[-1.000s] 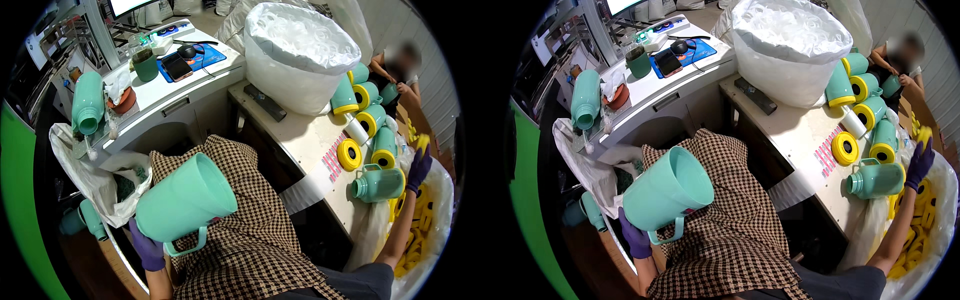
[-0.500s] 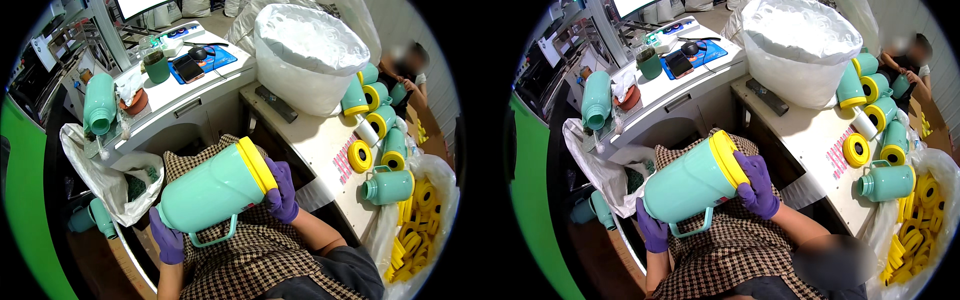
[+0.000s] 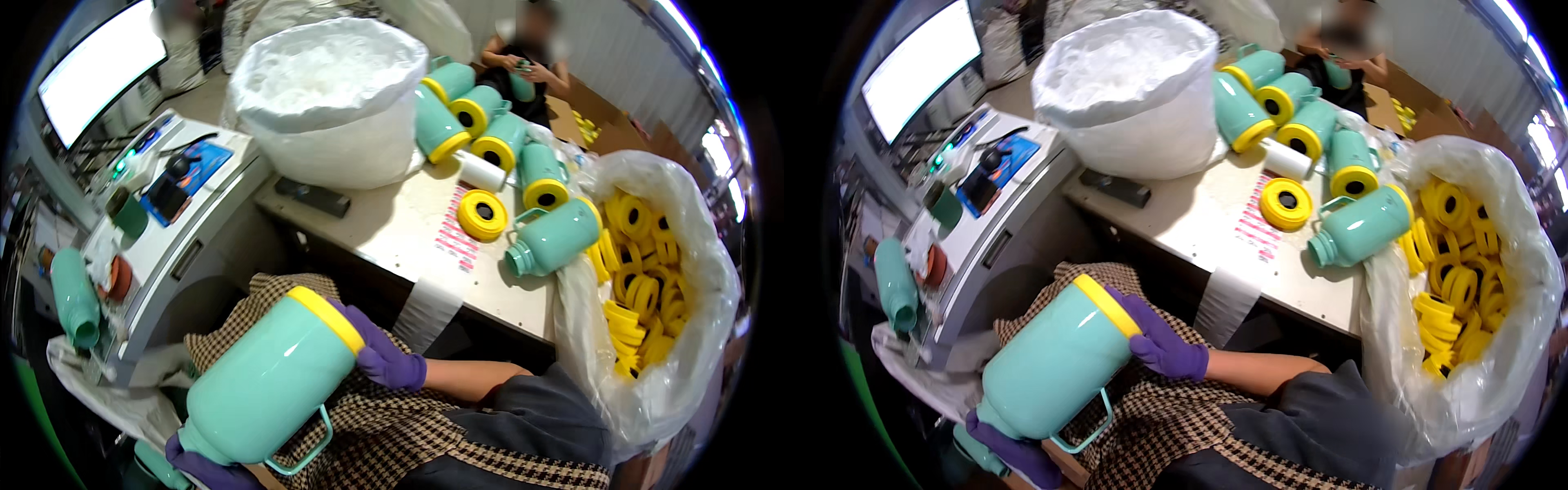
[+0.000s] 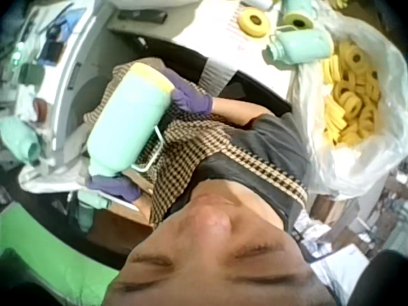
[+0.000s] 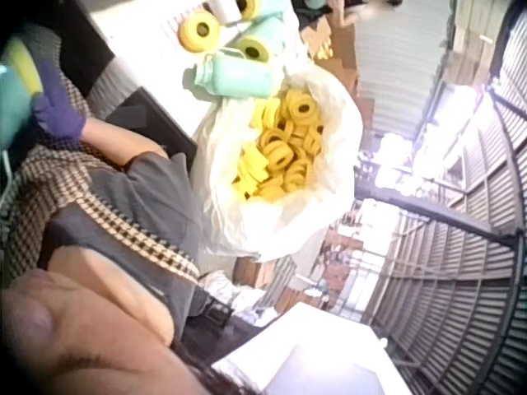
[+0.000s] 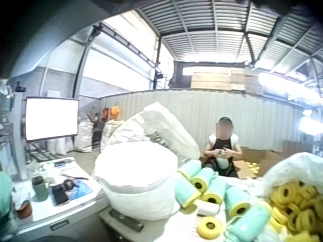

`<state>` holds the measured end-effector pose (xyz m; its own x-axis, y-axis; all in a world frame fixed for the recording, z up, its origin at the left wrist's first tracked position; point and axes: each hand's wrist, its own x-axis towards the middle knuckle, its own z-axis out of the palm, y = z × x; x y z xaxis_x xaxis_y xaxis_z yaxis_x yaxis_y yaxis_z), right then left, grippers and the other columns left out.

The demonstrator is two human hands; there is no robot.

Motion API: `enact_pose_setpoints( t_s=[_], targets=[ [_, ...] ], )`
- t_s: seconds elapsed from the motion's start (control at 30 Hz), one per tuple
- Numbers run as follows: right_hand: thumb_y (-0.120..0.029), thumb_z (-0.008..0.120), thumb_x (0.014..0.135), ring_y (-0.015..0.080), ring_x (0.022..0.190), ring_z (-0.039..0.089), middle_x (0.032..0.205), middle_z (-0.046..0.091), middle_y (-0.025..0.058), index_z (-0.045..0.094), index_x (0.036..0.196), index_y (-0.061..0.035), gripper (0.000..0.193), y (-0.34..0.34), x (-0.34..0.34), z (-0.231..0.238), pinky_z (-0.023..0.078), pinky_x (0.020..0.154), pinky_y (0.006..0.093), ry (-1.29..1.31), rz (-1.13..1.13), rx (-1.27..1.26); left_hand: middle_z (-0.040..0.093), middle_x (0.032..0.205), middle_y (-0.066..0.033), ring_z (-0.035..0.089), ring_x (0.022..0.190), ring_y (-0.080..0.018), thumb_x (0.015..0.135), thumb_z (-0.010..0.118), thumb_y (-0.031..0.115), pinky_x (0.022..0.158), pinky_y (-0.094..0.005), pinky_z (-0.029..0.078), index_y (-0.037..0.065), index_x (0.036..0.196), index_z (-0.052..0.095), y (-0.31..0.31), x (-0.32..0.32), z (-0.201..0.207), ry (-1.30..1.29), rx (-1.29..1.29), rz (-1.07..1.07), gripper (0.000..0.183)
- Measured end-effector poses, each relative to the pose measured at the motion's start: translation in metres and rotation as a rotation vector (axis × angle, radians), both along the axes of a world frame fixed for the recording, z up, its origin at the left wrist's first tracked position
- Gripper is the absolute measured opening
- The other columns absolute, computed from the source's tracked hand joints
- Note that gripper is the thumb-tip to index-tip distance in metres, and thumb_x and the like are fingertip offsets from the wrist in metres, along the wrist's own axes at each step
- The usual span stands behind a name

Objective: The person assembles teal plastic containers by inserting a green ring into the opening and screwing on a yellow lid. They repeat this process for multiple units, placing the finished containers on a nearby table.

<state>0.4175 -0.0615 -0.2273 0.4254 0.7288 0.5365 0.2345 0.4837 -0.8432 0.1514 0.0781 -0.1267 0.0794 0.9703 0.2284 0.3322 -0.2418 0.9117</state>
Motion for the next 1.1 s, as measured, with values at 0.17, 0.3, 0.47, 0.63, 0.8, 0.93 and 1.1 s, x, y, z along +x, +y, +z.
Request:
enact_pose_setpoints(
  t_s=[0.17, 0.3, 0.47, 0.63, 0.8, 0.93, 1.1],
  targets=[
    [-0.044, 0.054, 0.104, 0.0196, 0.127, 0.053, 0.145, 0.052, 0.0090, 0.028, 0.158, -0.0044, 0.072, -0.041, 0.061, 0.057, 0.043, 0.112, 0.0374, 0.810, -0.261, -0.004, 0.048, 0.143, -0.0183, 0.058, 0.121, -0.0310, 0.100, 0.058, 0.032, 0.098, -0.0447, 0.054, 0.011, 0.159, 0.011, -0.020, 0.043, -0.002, -0.335, 0.081, -0.300, 0.078],
    [-0.043, 0.046, 0.106, 0.0293, 0.134, 0.052, 0.146, 0.054, 0.0104, 0.046, 0.145, -0.0088, 0.052, -0.142, 0.196, 0.071, 0.035, 0.119, 0.0463, 1.020, -0.159, 0.455, 0.052, 0.136, -0.0179, 0.059, 0.115, -0.0285, 0.101, 0.055, 0.020, 0.098, -0.0406, 0.052, 0.007, 0.159, 0.012, -0.010, 0.051, -0.005, -0.082, 0.500, -0.813, 0.074],
    [-0.031, 0.053, 0.103, 0.0269, 0.125, 0.060, 0.135, 0.062, 0.0136, 0.047, 0.142, -0.0057, 0.047, -0.290, 0.402, 0.073, 0.049, 0.107, 0.0424, 0.442, -0.763, 0.362, 0.053, 0.128, -0.0145, 0.058, 0.108, -0.0235, 0.098, 0.050, 0.007, 0.095, -0.0347, 0.050, 0.003, 0.156, 0.026, 0.031, 0.025, -0.080, -0.185, 0.076, -0.472, 0.063],
    [-0.027, 0.050, 0.103, 0.0281, 0.129, 0.052, 0.142, 0.052, 0.0157, 0.043, 0.146, -0.0030, 0.050, -0.342, 0.437, 0.091, 0.039, 0.112, 0.0422, 0.153, -0.995, 0.089, 0.060, 0.123, -0.0184, 0.063, 0.107, -0.0252, 0.095, 0.048, -0.001, 0.096, -0.0360, 0.053, -0.002, 0.151, 0.035, 0.043, -0.029, -0.098, -0.285, -0.117, -0.259, 0.057],
    [-0.014, 0.038, 0.107, 0.0282, 0.142, 0.043, 0.155, 0.043, 0.0202, 0.034, 0.154, 0.0020, 0.049, -0.189, 0.307, 0.084, 0.026, 0.125, 0.0442, 0.842, -0.676, 0.285, 0.064, 0.113, -0.0125, 0.064, 0.099, -0.0194, 0.105, 0.053, 0.018, 0.089, -0.0342, 0.056, -0.003, 0.138, 0.048, 0.078, -0.097, -0.147, -0.296, -0.158, -0.135, 0.039],
    [-0.009, 0.047, 0.105, 0.0242, 0.116, 0.064, 0.121, 0.069, 0.0179, 0.037, 0.152, 0.0025, 0.050, -0.123, 0.239, 0.007, 0.037, 0.121, 0.0450, 0.826, -0.003, 0.119, 0.065, 0.106, -0.0096, 0.066, 0.090, -0.0174, 0.103, 0.059, 0.027, 0.077, -0.0283, 0.057, 0.003, 0.128, 0.055, 0.137, -0.186, -0.201, -0.577, -0.416, 0.219, 0.035],
    [-0.015, 0.045, 0.108, 0.0138, 0.104, 0.062, 0.108, 0.064, 0.0067, 0.038, 0.155, -0.0050, 0.048, -0.029, 0.164, 0.020, 0.049, 0.109, 0.0318, 0.823, -0.077, -0.046, 0.062, 0.092, -0.0067, 0.062, 0.073, -0.0166, 0.099, 0.058, 0.036, 0.060, -0.0282, 0.054, 0.011, 0.105, 0.055, 0.207, -0.402, -0.304, -0.824, -0.492, 0.542, 0.026]
  ],
)
